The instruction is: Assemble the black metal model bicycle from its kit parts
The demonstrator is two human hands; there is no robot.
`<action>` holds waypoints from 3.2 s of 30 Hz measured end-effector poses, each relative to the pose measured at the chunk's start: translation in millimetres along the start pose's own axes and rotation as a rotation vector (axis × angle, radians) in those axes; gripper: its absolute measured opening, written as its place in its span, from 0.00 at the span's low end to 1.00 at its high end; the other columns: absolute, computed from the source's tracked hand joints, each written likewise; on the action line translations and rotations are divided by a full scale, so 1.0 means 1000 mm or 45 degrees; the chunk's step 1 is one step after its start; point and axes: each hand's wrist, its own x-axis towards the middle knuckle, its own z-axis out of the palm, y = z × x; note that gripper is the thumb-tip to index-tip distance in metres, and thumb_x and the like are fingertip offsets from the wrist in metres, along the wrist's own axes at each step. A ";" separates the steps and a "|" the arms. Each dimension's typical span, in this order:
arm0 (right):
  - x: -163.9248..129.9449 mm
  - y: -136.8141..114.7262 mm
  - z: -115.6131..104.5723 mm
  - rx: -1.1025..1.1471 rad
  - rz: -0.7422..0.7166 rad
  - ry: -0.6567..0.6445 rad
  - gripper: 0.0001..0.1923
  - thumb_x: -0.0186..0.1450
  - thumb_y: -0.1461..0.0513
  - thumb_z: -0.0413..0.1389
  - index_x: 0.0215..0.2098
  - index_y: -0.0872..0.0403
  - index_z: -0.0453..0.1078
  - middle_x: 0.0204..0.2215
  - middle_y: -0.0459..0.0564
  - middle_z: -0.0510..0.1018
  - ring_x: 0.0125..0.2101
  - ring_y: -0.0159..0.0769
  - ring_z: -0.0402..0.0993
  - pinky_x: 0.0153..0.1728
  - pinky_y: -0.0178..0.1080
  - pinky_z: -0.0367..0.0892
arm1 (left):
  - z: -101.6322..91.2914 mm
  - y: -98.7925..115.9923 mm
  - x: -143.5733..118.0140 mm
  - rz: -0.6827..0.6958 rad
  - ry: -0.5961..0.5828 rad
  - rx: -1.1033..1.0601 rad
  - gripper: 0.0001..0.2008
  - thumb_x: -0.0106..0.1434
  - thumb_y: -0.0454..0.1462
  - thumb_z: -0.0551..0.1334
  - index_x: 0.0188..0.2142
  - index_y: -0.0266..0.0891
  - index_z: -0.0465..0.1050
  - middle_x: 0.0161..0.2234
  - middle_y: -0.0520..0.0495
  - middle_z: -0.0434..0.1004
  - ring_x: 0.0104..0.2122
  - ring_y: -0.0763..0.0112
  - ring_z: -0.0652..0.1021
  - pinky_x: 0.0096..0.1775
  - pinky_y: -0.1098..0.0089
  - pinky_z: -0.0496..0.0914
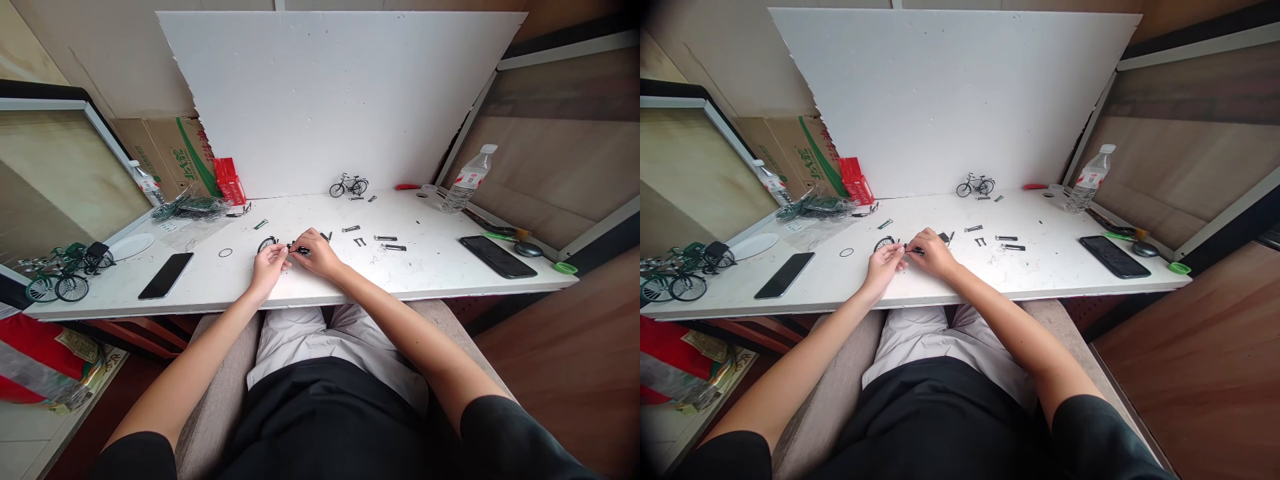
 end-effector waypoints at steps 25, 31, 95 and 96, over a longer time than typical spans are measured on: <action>-0.001 0.001 0.000 0.029 -0.010 -0.026 0.05 0.71 0.67 0.64 0.40 0.51 0.79 0.40 0.52 0.86 0.44 0.47 0.76 0.49 0.47 0.72 | 0.001 0.008 -0.002 -0.047 -0.013 0.061 0.08 0.69 0.36 0.68 0.46 0.33 0.78 0.41 0.43 0.83 0.26 0.76 0.82 0.29 0.74 0.73; 0.000 -0.001 -0.001 0.028 0.017 -0.040 0.05 0.71 0.67 0.64 0.40 0.51 0.79 0.40 0.52 0.86 0.44 0.47 0.76 0.50 0.48 0.72 | 0.001 0.009 -0.003 -0.055 -0.017 0.059 0.08 0.69 0.35 0.67 0.46 0.34 0.78 0.40 0.44 0.83 0.26 0.76 0.82 0.29 0.73 0.73; -0.001 -0.002 -0.001 0.034 0.060 -0.125 0.07 0.68 0.69 0.64 0.40 0.52 0.80 0.38 0.52 0.85 0.44 0.46 0.76 0.48 0.46 0.72 | -0.002 0.000 -0.003 0.016 -0.130 0.166 0.09 0.66 0.38 0.69 0.44 0.37 0.79 0.42 0.42 0.85 0.28 0.74 0.82 0.30 0.73 0.73; -0.001 -0.002 -0.001 0.034 0.063 -0.127 0.07 0.68 0.70 0.64 0.40 0.52 0.80 0.38 0.52 0.85 0.44 0.46 0.76 0.49 0.46 0.72 | -0.002 0.000 -0.002 0.017 -0.130 0.167 0.09 0.66 0.38 0.69 0.44 0.37 0.79 0.42 0.42 0.85 0.28 0.74 0.82 0.30 0.73 0.73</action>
